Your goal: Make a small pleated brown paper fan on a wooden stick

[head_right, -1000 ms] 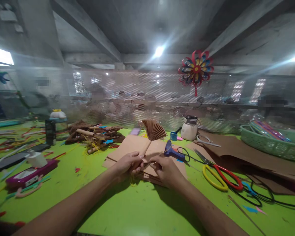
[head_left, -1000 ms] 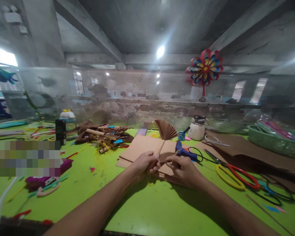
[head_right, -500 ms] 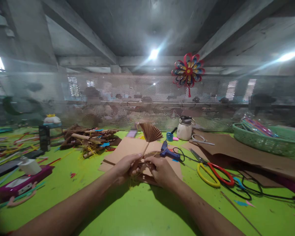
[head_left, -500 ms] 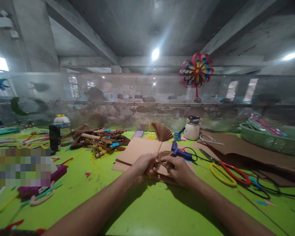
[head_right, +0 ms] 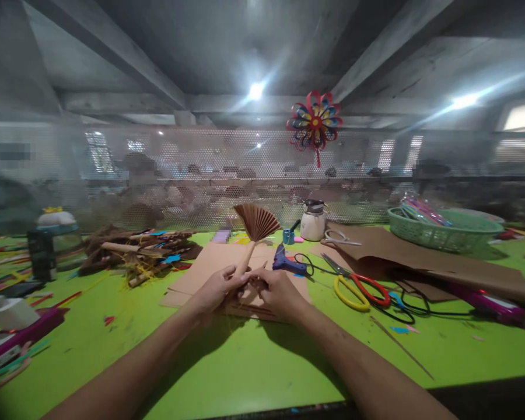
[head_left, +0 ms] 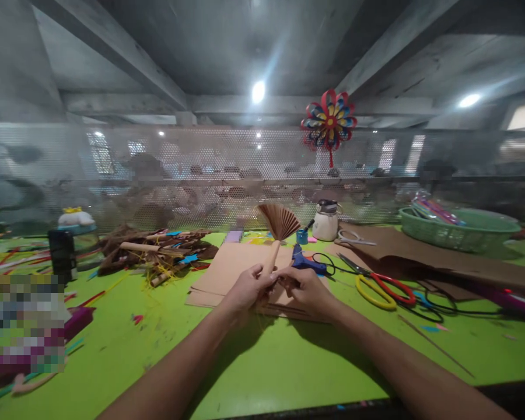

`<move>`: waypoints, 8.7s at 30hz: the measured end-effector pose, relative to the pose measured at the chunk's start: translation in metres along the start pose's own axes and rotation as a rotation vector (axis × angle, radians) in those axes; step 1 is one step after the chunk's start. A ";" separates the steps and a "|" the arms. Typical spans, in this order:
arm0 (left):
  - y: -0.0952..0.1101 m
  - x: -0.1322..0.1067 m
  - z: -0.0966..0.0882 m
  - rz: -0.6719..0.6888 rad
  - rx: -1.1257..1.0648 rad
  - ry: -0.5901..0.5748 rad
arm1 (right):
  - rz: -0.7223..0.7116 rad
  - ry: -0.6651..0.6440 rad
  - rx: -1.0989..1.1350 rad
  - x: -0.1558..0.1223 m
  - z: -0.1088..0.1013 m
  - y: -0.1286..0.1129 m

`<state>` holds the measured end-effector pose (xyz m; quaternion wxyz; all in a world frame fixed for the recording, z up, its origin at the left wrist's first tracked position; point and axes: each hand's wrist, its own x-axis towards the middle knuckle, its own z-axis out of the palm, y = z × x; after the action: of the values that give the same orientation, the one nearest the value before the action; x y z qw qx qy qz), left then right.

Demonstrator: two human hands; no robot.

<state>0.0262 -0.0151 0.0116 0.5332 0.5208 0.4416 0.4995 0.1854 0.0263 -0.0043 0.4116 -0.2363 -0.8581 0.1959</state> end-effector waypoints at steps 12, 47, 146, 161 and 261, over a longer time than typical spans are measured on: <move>0.011 -0.001 -0.013 0.005 -0.196 0.103 | 0.333 0.132 0.342 0.008 0.004 -0.022; -0.002 0.001 -0.002 -0.075 -0.447 0.005 | 0.445 0.128 0.871 0.022 -0.003 -0.013; -0.012 -0.002 0.010 0.031 -0.100 -0.186 | 0.245 0.232 0.400 0.020 -0.013 -0.019; 0.000 -0.006 0.003 -0.079 -0.267 -0.047 | 0.269 0.078 0.744 0.020 -0.021 -0.008; -0.008 -0.004 0.006 -0.036 -0.088 -0.094 | 0.493 0.142 0.817 0.018 -0.006 -0.017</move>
<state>0.0327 -0.0198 0.0036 0.5847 0.5116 0.4029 0.4838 0.1765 0.0234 0.0197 0.4695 -0.2646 -0.5991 0.5921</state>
